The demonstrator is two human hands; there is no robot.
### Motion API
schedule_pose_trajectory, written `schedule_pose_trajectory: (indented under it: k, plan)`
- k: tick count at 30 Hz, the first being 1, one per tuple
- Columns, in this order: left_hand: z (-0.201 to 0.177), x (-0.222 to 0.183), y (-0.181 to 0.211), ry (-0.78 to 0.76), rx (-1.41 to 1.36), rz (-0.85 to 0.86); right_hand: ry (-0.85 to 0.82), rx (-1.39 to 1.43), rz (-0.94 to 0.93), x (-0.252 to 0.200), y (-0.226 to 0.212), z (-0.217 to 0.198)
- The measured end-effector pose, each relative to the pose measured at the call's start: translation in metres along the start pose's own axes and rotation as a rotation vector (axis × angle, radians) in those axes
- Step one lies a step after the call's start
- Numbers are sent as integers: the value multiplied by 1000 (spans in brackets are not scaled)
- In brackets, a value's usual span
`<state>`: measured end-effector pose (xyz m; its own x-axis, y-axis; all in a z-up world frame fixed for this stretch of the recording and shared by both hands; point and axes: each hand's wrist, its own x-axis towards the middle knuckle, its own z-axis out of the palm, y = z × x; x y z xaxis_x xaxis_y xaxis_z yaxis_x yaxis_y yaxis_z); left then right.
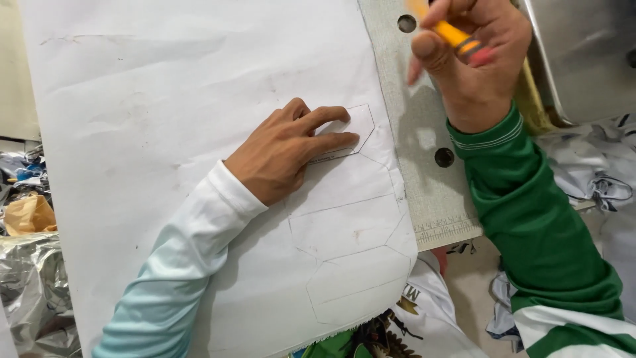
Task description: Tracing a small paper template onto a larger sheet of paper using a pencil to create multiple pattern outlines.
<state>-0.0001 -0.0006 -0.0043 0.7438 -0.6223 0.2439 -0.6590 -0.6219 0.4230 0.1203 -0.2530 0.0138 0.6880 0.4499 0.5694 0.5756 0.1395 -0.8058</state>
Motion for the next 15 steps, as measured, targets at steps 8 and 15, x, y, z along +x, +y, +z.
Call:
schedule_pose_trajectory:
  k: [8,15]
  plan:
    - [4,-1,0,-14,-10,-41,-240,-656,88,-9,-89,12]
    - [5,-3,0,-15,-39,-62,1,-438,331,-66,-102,32]
